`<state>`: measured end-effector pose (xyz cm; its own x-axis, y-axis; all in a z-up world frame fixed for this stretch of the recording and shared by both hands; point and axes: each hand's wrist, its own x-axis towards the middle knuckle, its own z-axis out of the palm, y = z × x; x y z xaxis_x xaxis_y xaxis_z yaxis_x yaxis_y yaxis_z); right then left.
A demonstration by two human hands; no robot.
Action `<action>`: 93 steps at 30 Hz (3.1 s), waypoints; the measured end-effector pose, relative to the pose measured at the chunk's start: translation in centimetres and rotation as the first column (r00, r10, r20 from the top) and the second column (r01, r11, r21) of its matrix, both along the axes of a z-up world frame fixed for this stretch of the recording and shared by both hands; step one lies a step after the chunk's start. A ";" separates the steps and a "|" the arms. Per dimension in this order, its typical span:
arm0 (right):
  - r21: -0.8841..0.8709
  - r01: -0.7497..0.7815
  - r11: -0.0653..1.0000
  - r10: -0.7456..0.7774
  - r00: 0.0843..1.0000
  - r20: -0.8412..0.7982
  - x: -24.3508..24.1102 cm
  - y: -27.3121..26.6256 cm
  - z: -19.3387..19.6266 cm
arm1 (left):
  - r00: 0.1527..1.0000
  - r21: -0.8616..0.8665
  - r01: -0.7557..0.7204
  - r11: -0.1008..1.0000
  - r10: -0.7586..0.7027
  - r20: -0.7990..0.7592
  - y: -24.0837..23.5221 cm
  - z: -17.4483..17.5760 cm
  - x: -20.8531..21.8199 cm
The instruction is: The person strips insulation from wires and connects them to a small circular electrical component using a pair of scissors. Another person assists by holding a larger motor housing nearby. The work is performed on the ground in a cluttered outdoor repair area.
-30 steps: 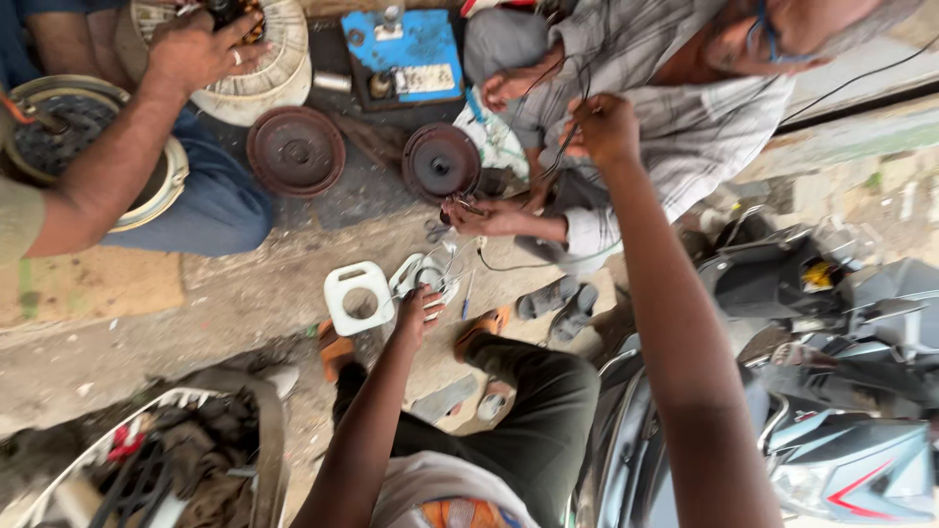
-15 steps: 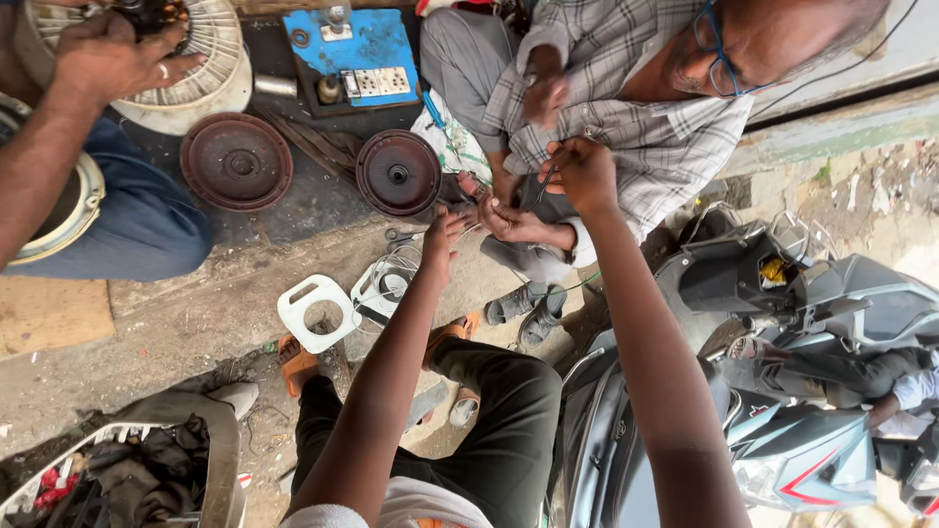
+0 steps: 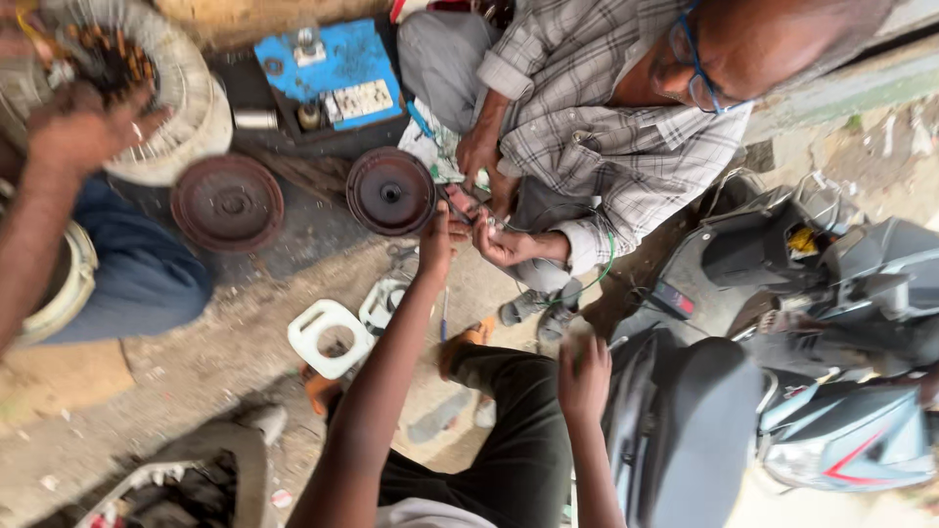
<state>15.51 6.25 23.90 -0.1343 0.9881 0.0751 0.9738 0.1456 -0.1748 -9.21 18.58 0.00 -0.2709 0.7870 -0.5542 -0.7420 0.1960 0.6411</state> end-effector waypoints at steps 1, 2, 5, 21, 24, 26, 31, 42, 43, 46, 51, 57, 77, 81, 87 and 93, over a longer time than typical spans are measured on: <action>-0.042 0.065 0.997 -0.059 0.989 0.135 0.8 -1.9 -1.1 | 1.000 -0.006 -0.024 1.000 0.024 -0.004 0.1 0.1 -0.6; -0.061 0.108 0.992 -0.099 0.986 0.132 1.7 -3.8 -1.9 | 0.998 -0.012 -0.063 0.998 0.063 0.005 0.6 0.3 -0.6; -0.087 0.185 0.979 -0.176 0.979 0.101 3.3 -5.7 -4.8 | 0.938 0.102 -0.146 0.984 0.170 -0.302 0.6 0.7 -1.8; -0.119 0.203 0.972 -0.201 0.979 0.029 -0.9 -4.2 -5.3 | 0.994 -0.036 -0.096 0.995 0.095 -0.045 -13.1 2.5 -6.0; -0.099 -0.019 0.995 -0.010 0.959 -0.284 -4.0 -4.1 -4.4 | 0.980 -0.025 -0.197 0.980 0.197 -0.005 -16.3 4.3 -7.6; -0.160 -0.187 0.969 0.106 0.904 -0.415 -7.0 -4.4 -3.2 | 0.968 0.024 -0.249 0.968 0.250 -0.036 -18.3 6.2 -8.1; -0.215 -0.402 0.890 0.218 0.789 -0.574 -15.0 -1.8 1.0 | 0.957 0.059 -0.289 0.955 0.290 -0.014 -20.7 12.1 -9.5; -0.284 -0.664 0.691 0.360 0.658 -0.662 -19.7 -3.0 0.1 | 0.941 0.175 -0.338 0.925 0.337 0.035 -23.9 19.3 -10.1; -0.307 -0.648 0.697 0.319 0.664 -0.676 -19.7 -3.3 -0.6 | 0.939 0.168 -0.344 0.924 0.344 0.030 -23.9 19.3 -10.2; -0.370 -0.609 0.702 0.205 0.670 -0.713 -20.2 -3.6 -2.4 | 0.930 0.175 -0.367 0.914 0.367 0.030 -24.0 19.2 -10.8; -0.289 -0.608 0.740 0.215 0.621 -0.754 -20.2 -3.7 -2.7 | 0.918 0.189 -0.395 0.899 0.395 0.039 -23.7 19.5 -11.5; -0.240 -0.574 0.783 0.174 0.573 -0.801 -19.4 -4.0 0.2 | 0.921 0.193 -0.377 0.906 0.389 -0.031 -23.6 20.1 -12.2; -0.064 -0.595 0.801 0.380 0.589 -0.713 -19.3 -5.5 9.5 | 0.920 0.350 -0.330 0.877 0.382 -0.089 -24.4 25.1 -12.4; -0.059 -0.594 0.802 0.390 0.596 -0.702 -19.1 -5.8 10.3 | 0.914 0.413 -0.314 0.855 0.390 -0.113 -24.7 26.3 -12.3; -0.028 -0.609 0.793 0.435 0.597 -0.674 -19.0 -6.1 11.7 | 0.886 0.424 -0.300 0.854 0.415 -0.208 -25.3 28.4 -12.3; -0.011 -0.625 0.781 0.453 0.579 -0.678 -18.6 -7.0 13.7 | 0.883 0.441 -0.310 0.842 0.427 -0.196 -26.2 30.8 -12.3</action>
